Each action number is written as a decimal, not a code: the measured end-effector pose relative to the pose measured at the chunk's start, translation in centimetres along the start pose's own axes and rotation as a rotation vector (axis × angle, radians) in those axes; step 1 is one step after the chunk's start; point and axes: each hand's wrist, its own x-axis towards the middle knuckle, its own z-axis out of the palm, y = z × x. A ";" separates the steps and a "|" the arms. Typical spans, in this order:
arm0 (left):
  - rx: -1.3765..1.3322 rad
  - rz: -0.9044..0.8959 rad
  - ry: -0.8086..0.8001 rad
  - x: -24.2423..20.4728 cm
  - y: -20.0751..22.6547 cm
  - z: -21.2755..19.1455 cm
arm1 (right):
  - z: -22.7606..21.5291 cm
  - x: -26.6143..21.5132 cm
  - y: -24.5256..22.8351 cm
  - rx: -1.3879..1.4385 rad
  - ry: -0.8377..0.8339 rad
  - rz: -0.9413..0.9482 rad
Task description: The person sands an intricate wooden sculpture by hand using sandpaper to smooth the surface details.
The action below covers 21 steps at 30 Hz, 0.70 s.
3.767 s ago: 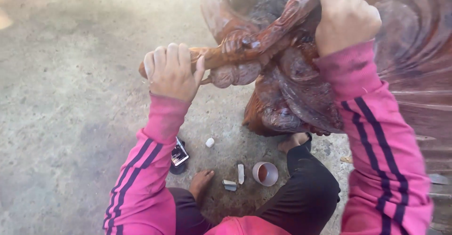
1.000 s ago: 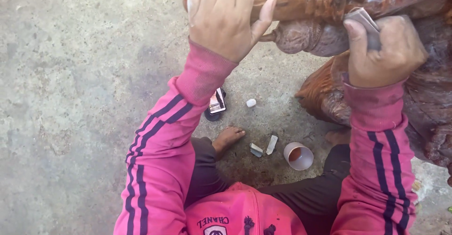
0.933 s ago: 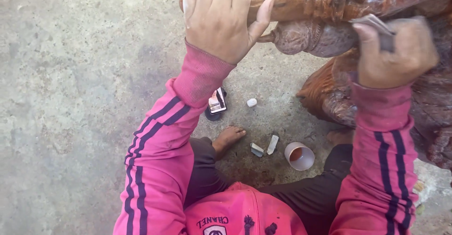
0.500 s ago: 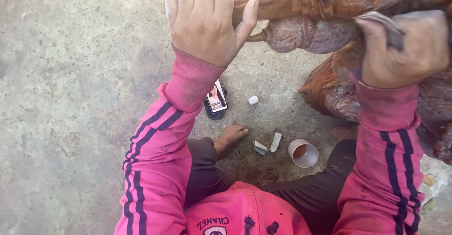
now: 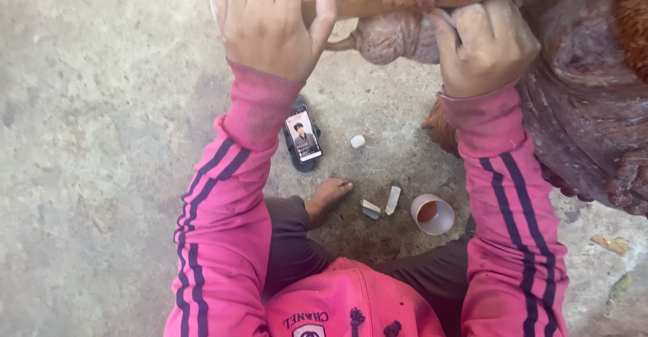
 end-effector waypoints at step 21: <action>-0.047 0.011 -0.030 0.8 0.1 -1.3 | 0.3 1.0 -0.9 0.355 0.326 0.367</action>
